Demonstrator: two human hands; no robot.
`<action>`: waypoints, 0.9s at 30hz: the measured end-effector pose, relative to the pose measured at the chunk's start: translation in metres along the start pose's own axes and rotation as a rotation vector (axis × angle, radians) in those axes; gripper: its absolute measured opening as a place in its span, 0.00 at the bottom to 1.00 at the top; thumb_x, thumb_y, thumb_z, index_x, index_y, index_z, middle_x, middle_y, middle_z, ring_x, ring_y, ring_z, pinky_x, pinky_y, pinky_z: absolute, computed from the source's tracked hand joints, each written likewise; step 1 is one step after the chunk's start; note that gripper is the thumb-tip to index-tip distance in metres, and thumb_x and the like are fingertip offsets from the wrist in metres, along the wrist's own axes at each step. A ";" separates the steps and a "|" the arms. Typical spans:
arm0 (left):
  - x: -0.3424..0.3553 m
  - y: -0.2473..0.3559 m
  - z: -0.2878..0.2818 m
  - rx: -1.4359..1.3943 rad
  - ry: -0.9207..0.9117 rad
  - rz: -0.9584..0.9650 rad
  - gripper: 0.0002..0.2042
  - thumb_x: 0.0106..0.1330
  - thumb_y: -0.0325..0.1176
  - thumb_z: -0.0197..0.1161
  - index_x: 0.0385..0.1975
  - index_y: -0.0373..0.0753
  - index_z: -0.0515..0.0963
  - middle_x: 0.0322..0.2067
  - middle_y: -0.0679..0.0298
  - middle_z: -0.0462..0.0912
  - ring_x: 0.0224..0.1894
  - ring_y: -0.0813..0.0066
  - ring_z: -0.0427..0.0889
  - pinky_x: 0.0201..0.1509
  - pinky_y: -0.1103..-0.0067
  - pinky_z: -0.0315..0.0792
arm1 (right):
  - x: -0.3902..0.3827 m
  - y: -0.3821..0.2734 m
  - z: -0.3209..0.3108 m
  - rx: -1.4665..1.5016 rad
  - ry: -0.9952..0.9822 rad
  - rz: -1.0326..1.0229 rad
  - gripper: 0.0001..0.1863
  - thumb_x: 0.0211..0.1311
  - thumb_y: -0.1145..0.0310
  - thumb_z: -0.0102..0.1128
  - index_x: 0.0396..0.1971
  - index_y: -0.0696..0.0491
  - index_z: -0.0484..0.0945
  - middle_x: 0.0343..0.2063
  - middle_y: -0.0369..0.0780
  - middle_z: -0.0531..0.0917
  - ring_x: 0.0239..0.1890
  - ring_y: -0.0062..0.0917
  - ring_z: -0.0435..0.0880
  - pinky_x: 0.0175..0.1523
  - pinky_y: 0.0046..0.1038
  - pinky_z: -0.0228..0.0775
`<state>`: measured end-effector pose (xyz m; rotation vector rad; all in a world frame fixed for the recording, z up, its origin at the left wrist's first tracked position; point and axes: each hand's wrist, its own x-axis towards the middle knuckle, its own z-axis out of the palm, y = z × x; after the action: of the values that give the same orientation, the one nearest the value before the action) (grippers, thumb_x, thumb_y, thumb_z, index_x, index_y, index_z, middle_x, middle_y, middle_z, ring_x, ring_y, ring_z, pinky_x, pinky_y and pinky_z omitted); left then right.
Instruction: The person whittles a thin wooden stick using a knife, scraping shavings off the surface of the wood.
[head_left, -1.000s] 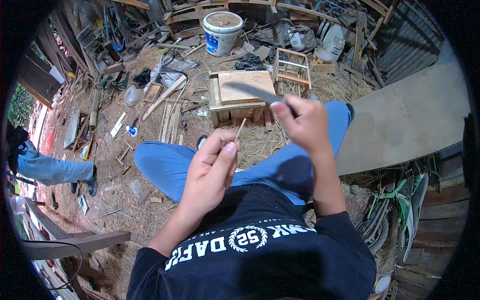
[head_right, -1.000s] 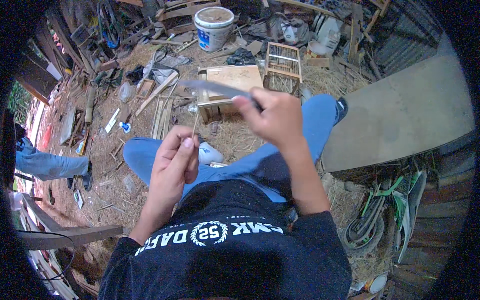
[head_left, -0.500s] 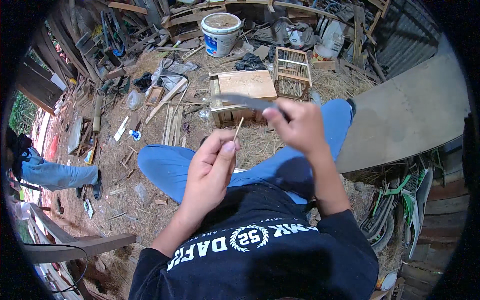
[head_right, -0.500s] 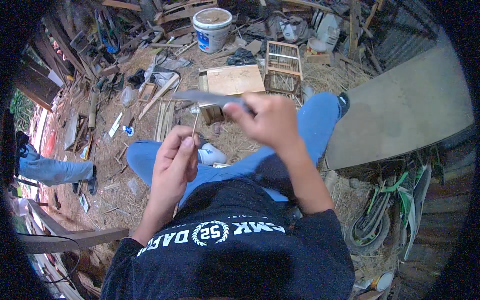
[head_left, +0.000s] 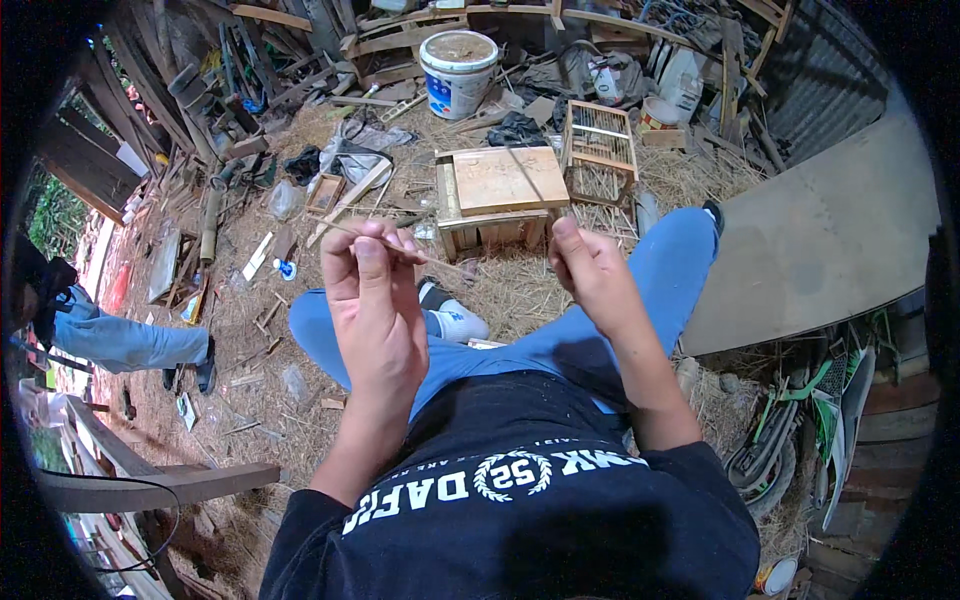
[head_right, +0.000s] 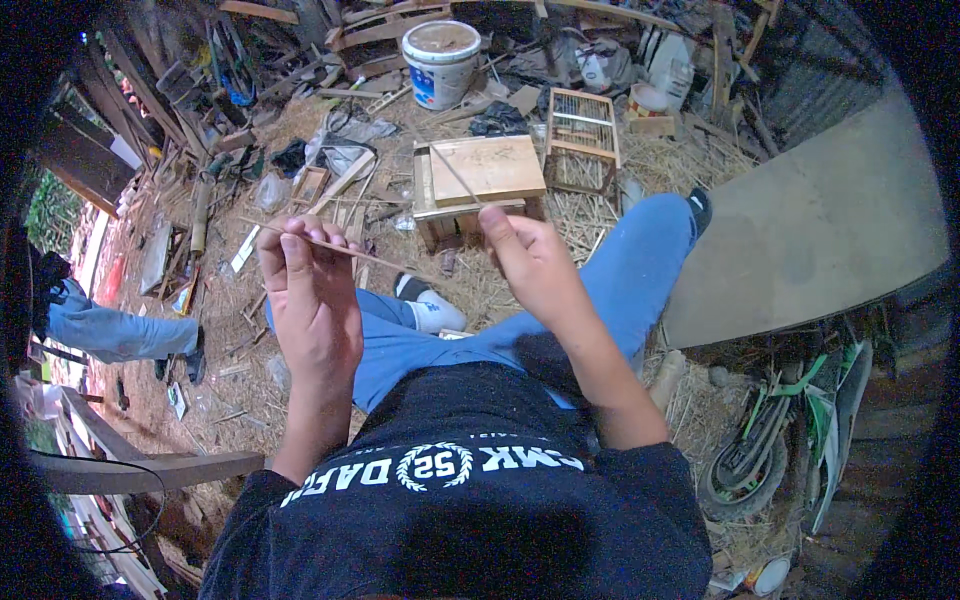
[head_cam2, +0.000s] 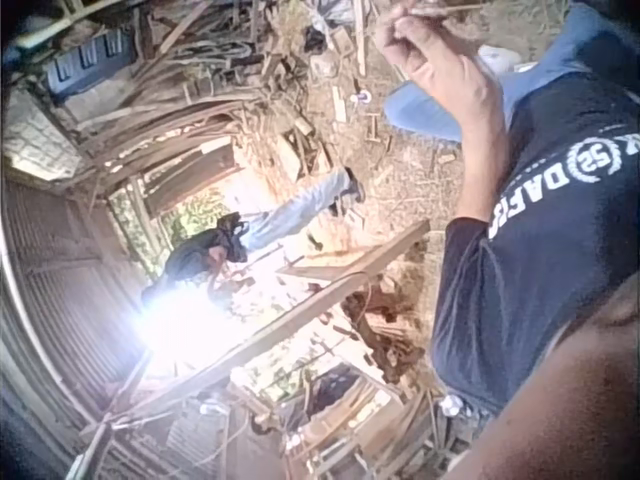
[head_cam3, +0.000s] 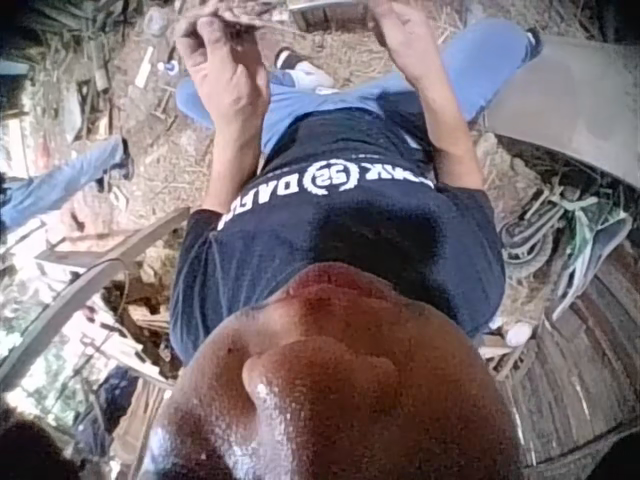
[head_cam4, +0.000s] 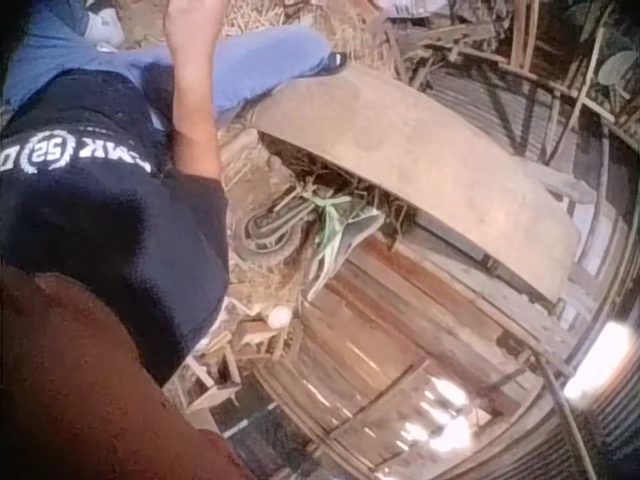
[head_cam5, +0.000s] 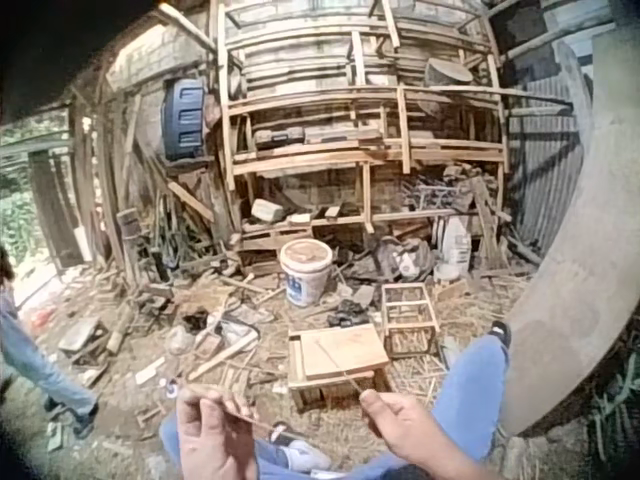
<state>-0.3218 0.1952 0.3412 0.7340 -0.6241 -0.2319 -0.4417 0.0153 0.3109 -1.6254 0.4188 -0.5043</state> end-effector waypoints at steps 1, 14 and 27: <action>0.000 0.000 0.001 -0.019 0.028 0.007 0.06 0.78 0.35 0.52 0.46 0.42 0.71 0.41 0.66 0.73 0.42 0.75 0.73 0.51 0.74 0.71 | -0.001 0.002 0.003 -0.011 -0.017 -0.013 0.26 0.75 0.45 0.49 0.21 0.50 0.71 0.15 0.25 0.65 0.17 0.09 0.59 0.22 0.19 0.47; -0.009 -0.006 -0.001 0.268 0.190 0.148 0.06 0.77 0.31 0.52 0.47 0.38 0.71 0.39 0.62 0.75 0.40 0.75 0.76 0.47 0.74 0.76 | -0.021 -0.014 0.015 -0.350 0.172 -0.129 0.08 0.61 0.70 0.70 0.33 0.55 0.79 0.17 0.25 0.71 0.20 0.07 0.63 0.24 0.18 0.52; -0.023 -0.009 0.006 0.616 -0.018 0.314 0.04 0.72 0.22 0.56 0.43 0.34 0.73 0.41 0.59 0.77 0.42 0.74 0.77 0.49 0.79 0.71 | -0.013 -0.020 0.032 0.074 0.148 -0.087 0.11 0.68 0.65 0.63 0.35 0.59 0.84 0.25 0.36 0.85 0.29 0.15 0.80 0.34 0.21 0.70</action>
<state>-0.3441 0.1949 0.3284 1.2082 -0.8294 0.2596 -0.4352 0.0510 0.3271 -1.5453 0.4360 -0.7013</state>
